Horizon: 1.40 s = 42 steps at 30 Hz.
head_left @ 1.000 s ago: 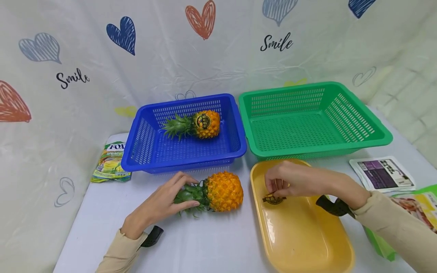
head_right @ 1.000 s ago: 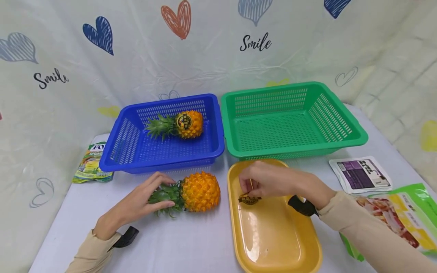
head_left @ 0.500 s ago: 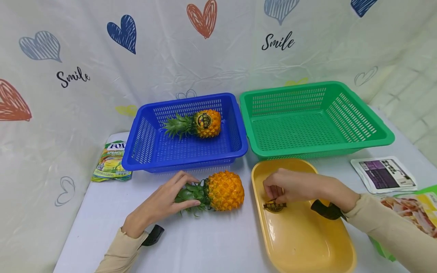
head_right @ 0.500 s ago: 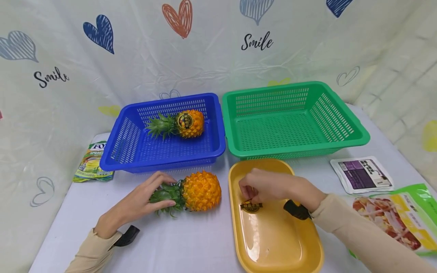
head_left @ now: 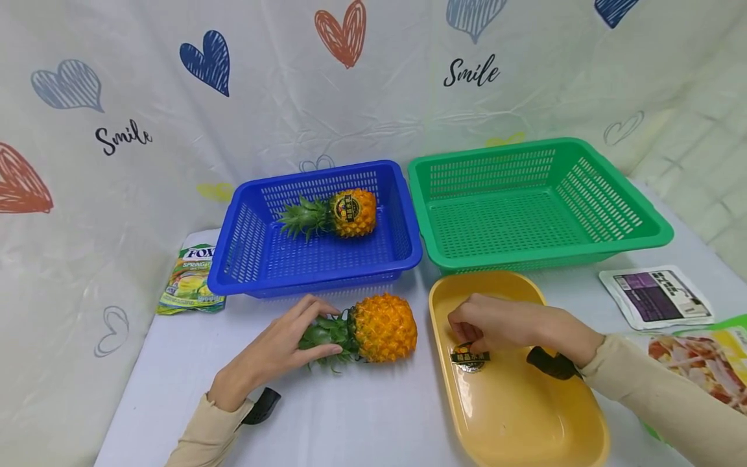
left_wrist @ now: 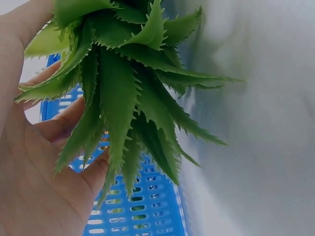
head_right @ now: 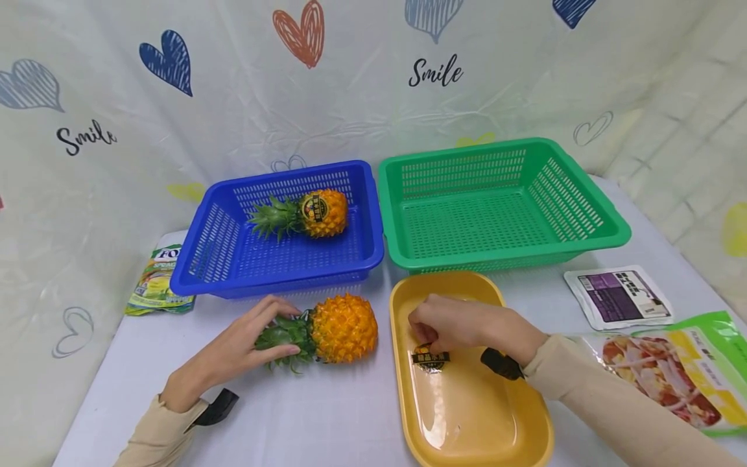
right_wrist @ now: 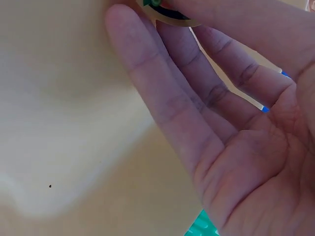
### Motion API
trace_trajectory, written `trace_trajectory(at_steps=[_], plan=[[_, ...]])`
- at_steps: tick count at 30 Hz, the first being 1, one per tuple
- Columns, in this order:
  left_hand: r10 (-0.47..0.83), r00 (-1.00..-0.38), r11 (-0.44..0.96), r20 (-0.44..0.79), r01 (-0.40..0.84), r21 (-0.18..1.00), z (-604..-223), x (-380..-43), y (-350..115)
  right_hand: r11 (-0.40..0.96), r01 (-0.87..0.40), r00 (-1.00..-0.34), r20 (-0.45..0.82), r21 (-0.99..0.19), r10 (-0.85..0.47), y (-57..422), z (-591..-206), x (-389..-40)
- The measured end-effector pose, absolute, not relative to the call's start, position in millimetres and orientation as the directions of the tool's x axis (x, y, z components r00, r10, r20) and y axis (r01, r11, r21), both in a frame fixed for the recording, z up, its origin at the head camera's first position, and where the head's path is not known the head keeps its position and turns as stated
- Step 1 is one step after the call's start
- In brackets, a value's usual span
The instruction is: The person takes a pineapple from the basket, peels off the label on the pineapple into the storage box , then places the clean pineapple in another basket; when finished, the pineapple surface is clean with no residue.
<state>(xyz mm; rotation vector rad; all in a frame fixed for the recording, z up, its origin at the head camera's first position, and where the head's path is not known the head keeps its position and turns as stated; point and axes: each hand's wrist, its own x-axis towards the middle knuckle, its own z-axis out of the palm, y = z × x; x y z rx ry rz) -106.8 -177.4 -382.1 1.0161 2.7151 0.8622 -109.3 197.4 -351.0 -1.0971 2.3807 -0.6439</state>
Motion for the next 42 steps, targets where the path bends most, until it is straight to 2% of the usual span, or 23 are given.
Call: trace_trajectory(at_steps=[12, 22, 31, 36, 42], plan=[[0.638, -0.763, 0.605, 0.104, 0.581, 0.544, -384, -106, -177, 0.639, -0.587, -0.618, -0.235, -0.497, -0.751, 194, -353, -110], [0.636, -0.766, 0.607, 0.094, 0.572, 0.552, -382, -106, -177, 0.661, -0.585, -0.646, -0.222, -0.47, -0.73, 195, -353, -113], [0.632, -0.769, 0.603, 0.093, 0.564, 0.564, -382, -104, -178, 0.648, -0.64, -0.666, -0.122, -0.413, -0.736, 192, -352, -110], [0.638, -0.764, 0.6, 0.095, 0.571, 0.561, -381, -104, -178, 0.673, -0.628, -0.694, -0.11, -0.39, -0.711, 188, -329, -102], [0.642, -0.758, 0.583, 0.12, 0.583, 0.566, -383, -104, -177, 0.597, -0.688, -0.669, 0.04, -0.412, -0.743, 174, -299, -98]])
